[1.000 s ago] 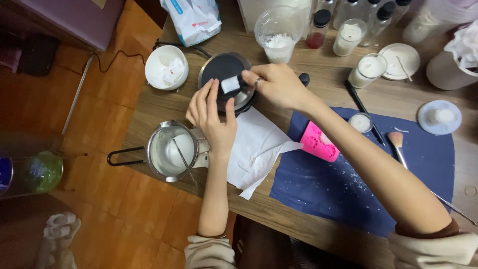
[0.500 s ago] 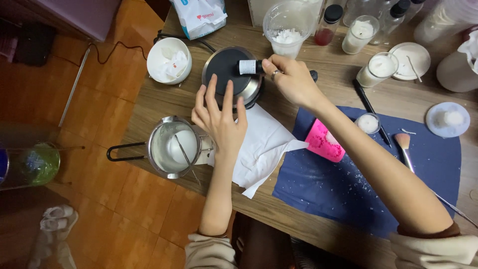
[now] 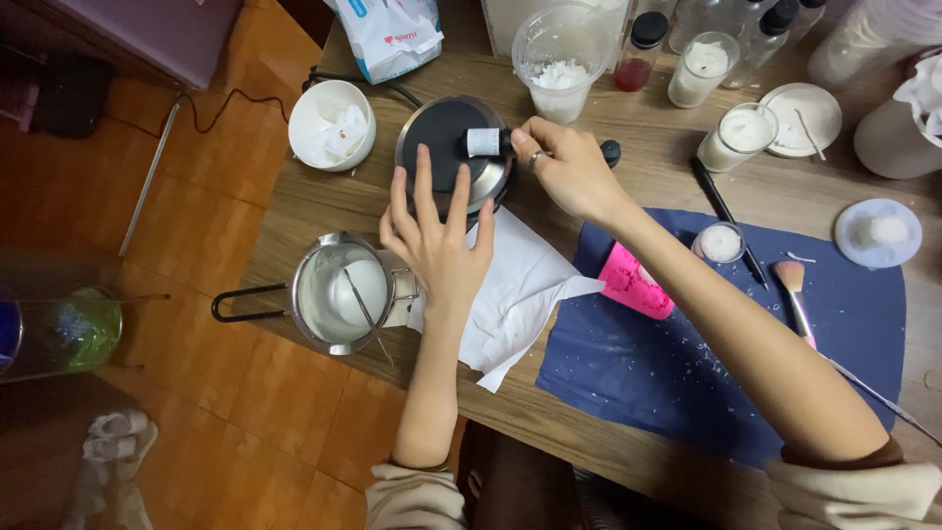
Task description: Cleaning and trimming a small decorative wax item using a brush and a metal tool, then applying a liquid from a small bottle.
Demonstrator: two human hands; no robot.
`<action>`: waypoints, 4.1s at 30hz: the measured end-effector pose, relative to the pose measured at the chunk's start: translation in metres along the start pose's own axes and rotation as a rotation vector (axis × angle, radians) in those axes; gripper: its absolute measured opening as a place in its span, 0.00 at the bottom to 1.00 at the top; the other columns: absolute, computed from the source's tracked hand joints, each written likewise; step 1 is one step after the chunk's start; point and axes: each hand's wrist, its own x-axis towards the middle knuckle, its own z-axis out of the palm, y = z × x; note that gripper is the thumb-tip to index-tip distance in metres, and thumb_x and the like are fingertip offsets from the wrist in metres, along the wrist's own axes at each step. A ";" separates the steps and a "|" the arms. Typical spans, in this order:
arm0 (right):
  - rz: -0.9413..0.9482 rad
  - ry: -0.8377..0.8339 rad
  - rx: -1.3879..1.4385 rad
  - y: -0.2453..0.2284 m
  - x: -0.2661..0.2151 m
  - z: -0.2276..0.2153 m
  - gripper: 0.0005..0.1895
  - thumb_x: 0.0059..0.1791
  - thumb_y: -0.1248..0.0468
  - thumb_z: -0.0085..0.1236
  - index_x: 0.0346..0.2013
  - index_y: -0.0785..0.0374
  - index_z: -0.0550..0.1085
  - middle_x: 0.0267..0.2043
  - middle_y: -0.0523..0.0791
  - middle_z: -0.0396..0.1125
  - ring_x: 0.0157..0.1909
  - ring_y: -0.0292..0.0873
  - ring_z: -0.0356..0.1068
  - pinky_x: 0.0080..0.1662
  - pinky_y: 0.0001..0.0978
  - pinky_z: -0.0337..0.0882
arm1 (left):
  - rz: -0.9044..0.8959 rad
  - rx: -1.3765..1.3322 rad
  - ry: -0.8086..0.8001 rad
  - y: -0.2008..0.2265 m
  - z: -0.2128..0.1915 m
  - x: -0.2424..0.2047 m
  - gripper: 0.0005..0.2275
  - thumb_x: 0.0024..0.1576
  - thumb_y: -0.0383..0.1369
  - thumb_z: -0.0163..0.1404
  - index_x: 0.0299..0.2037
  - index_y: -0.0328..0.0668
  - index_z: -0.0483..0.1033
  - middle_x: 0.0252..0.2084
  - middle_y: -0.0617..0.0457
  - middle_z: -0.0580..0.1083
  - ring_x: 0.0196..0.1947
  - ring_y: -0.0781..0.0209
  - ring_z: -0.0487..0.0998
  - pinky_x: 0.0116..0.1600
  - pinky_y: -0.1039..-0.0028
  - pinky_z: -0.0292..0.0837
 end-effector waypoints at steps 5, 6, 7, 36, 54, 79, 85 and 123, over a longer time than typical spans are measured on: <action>-0.053 0.020 -0.015 -0.003 -0.002 0.005 0.17 0.54 0.50 0.39 0.34 0.57 0.71 0.27 0.50 0.68 0.41 0.57 0.69 0.45 0.48 0.66 | -0.047 0.008 0.025 -0.005 0.008 -0.004 0.19 0.57 0.47 0.45 0.55 0.48 0.70 0.62 0.46 0.62 0.62 0.46 0.59 0.57 0.58 0.46; -0.053 0.020 -0.014 -0.003 -0.002 0.005 0.17 0.54 0.50 0.39 0.34 0.57 0.71 0.27 0.50 0.68 0.41 0.57 0.69 0.45 0.48 0.66 | -0.047 0.009 0.025 -0.005 0.008 -0.004 0.19 0.57 0.47 0.45 0.55 0.48 0.70 0.62 0.46 0.62 0.62 0.46 0.59 0.57 0.58 0.46; -0.057 0.014 -0.026 -0.002 -0.002 0.006 0.16 0.54 0.50 0.40 0.34 0.56 0.71 0.26 0.49 0.68 0.38 0.55 0.69 0.44 0.47 0.66 | -0.049 0.005 -0.002 -0.005 0.008 -0.004 0.20 0.57 0.47 0.45 0.56 0.48 0.69 0.63 0.46 0.61 0.63 0.45 0.57 0.57 0.58 0.45; -0.123 0.006 -0.276 -0.016 -0.010 0.002 0.13 0.54 0.50 0.38 0.37 0.54 0.67 0.22 0.46 0.67 0.32 0.56 0.69 0.40 0.48 0.67 | -0.016 -0.011 -0.191 -0.002 0.007 -0.004 0.23 0.58 0.48 0.46 0.63 0.58 0.61 0.68 0.46 0.53 0.69 0.42 0.45 0.59 0.56 0.41; -0.121 -0.004 -0.294 -0.017 -0.010 0.000 0.14 0.54 0.49 0.38 0.36 0.53 0.67 0.22 0.47 0.68 0.33 0.58 0.69 0.40 0.49 0.66 | -0.031 -0.013 -0.189 -0.001 0.009 -0.004 0.23 0.57 0.48 0.48 0.63 0.59 0.62 0.68 0.43 0.53 0.69 0.40 0.44 0.59 0.56 0.41; -0.159 0.004 -0.096 -0.019 -0.022 -0.015 0.20 0.54 0.47 0.38 0.27 0.55 0.67 0.19 0.49 0.65 0.29 0.58 0.66 0.38 0.47 0.65 | 0.014 -0.088 0.032 0.003 0.009 -0.008 0.23 0.58 0.52 0.41 0.58 0.51 0.67 0.64 0.45 0.60 0.64 0.47 0.56 0.58 0.60 0.45; -0.209 -0.005 -0.141 -0.040 -0.088 -0.061 0.25 0.51 0.48 0.42 0.15 0.60 0.64 0.14 0.50 0.61 0.22 0.55 0.64 0.32 0.44 0.64 | 0.109 -0.492 0.021 0.055 -0.015 -0.009 0.21 0.54 0.48 0.50 0.50 0.42 0.72 0.46 0.52 0.73 0.43 0.55 0.73 0.47 0.66 0.59; -0.309 -0.011 -0.510 0.003 -0.212 -0.152 0.32 0.37 0.34 0.51 0.45 0.52 0.70 0.32 0.36 0.72 0.28 0.44 0.69 0.26 0.37 0.65 | 0.188 -1.341 -0.590 0.161 -0.014 -0.049 0.24 0.62 0.49 0.29 0.37 0.30 0.65 0.27 0.48 0.65 0.26 0.56 0.66 0.32 0.70 0.60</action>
